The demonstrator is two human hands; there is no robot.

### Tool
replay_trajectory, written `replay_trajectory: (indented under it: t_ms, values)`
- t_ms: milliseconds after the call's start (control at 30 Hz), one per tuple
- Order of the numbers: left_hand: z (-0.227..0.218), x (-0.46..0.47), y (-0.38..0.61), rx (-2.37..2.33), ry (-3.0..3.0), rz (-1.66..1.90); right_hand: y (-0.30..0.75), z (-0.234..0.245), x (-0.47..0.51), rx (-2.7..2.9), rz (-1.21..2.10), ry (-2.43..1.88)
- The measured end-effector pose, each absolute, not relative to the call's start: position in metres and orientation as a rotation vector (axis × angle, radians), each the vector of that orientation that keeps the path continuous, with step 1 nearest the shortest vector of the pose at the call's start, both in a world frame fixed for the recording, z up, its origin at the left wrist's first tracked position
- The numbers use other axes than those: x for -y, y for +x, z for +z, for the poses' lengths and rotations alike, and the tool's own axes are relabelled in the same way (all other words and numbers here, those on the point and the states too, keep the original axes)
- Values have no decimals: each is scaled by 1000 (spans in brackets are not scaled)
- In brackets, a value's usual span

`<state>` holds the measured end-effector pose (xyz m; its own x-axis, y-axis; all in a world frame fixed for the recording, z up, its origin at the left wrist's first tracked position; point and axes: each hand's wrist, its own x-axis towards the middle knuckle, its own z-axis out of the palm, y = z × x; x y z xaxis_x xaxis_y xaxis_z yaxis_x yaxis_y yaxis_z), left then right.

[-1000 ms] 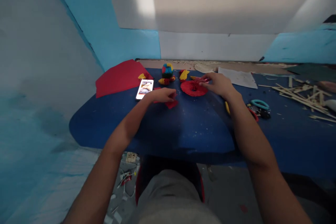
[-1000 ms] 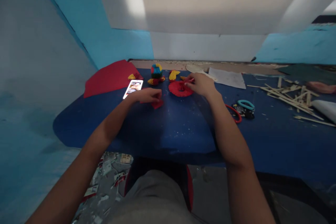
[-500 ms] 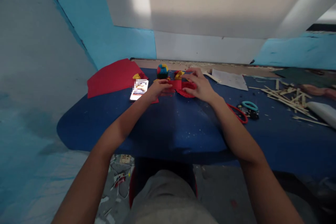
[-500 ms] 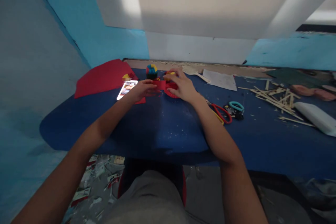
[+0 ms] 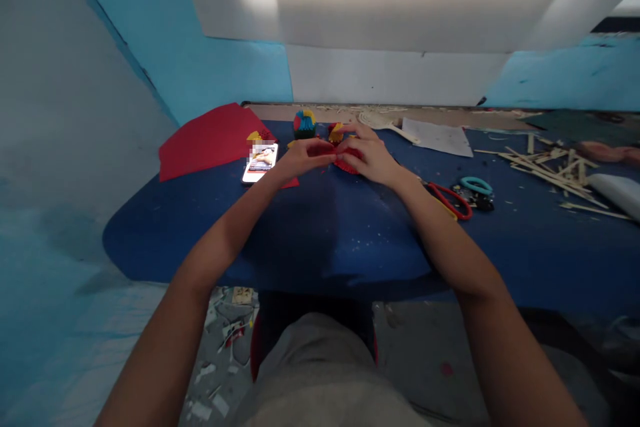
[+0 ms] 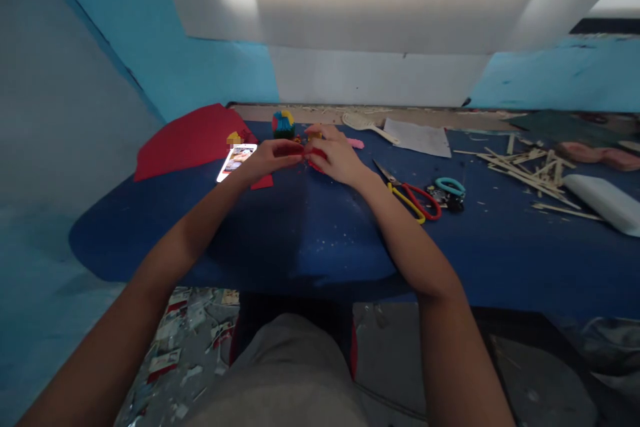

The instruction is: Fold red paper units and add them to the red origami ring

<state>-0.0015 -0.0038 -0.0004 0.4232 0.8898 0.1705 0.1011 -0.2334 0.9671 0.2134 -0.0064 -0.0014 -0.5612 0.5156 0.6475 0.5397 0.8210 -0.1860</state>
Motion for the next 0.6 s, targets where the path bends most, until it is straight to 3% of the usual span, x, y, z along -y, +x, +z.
replay_trajectory:
  t_ms: [600]
  values:
    - [-1,6,2,-931,2004,1235,205,-12,2,2026,68,-763]
